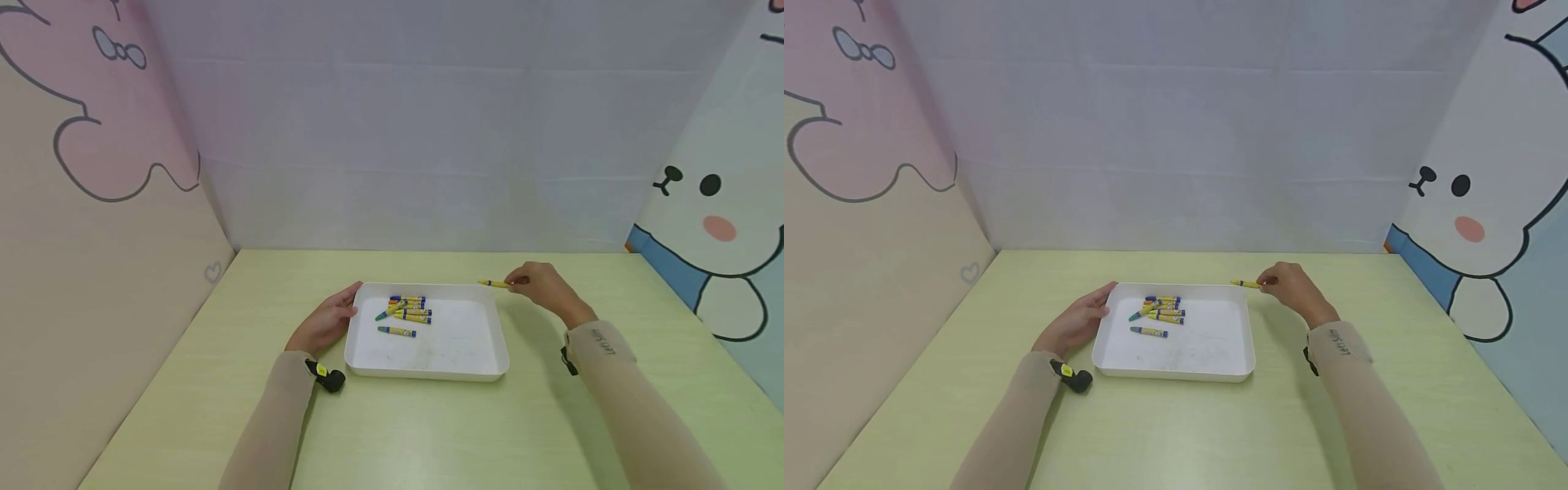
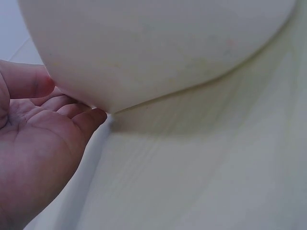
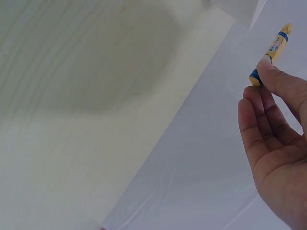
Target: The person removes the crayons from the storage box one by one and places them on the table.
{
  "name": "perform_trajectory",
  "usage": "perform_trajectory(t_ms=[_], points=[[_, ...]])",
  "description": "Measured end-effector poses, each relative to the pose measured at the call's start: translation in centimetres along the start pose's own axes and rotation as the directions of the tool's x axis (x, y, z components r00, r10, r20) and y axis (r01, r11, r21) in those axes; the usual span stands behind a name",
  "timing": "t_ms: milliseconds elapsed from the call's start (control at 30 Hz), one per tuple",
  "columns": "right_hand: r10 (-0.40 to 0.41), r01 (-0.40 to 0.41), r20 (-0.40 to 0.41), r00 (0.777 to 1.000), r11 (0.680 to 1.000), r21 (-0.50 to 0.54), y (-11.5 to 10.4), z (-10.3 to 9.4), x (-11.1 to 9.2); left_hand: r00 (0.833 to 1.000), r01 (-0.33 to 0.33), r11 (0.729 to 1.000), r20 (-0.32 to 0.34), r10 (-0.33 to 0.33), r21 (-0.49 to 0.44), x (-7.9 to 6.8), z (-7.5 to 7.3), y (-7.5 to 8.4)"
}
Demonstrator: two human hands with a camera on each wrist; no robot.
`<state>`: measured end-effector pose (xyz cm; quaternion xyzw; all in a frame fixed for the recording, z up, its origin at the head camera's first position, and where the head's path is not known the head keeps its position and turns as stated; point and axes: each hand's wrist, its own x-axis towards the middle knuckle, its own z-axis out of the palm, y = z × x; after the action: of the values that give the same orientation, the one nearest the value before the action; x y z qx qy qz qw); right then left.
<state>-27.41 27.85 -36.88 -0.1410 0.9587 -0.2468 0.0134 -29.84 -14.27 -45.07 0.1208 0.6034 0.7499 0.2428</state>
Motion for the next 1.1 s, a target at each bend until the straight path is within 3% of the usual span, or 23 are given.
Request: perform_trajectory(t_ms=[500, 733, 1100], points=[[0.036, -0.036, -0.011, 0.999, 0.999, -0.034, 2.3, -0.3, -0.6, 1.000, 0.004, 1.000, -0.011, -0.004, -0.001, 0.2, 0.0, 0.1], [0.093, -0.094, -0.014, 0.996, 0.995, -0.033, 3.2, 0.3, -0.8, 1.000, 0.009, 1.000, -0.021, -0.009, -0.014, 0.2, 0.0, 0.0], [0.075, -0.076, -0.015, 0.997, 0.996, -0.055, 3.6, 0.9, -1.2, 0.999, 0.002, 0.999, -0.036, -0.004, -0.040, 0.3, -0.1, -0.3]])
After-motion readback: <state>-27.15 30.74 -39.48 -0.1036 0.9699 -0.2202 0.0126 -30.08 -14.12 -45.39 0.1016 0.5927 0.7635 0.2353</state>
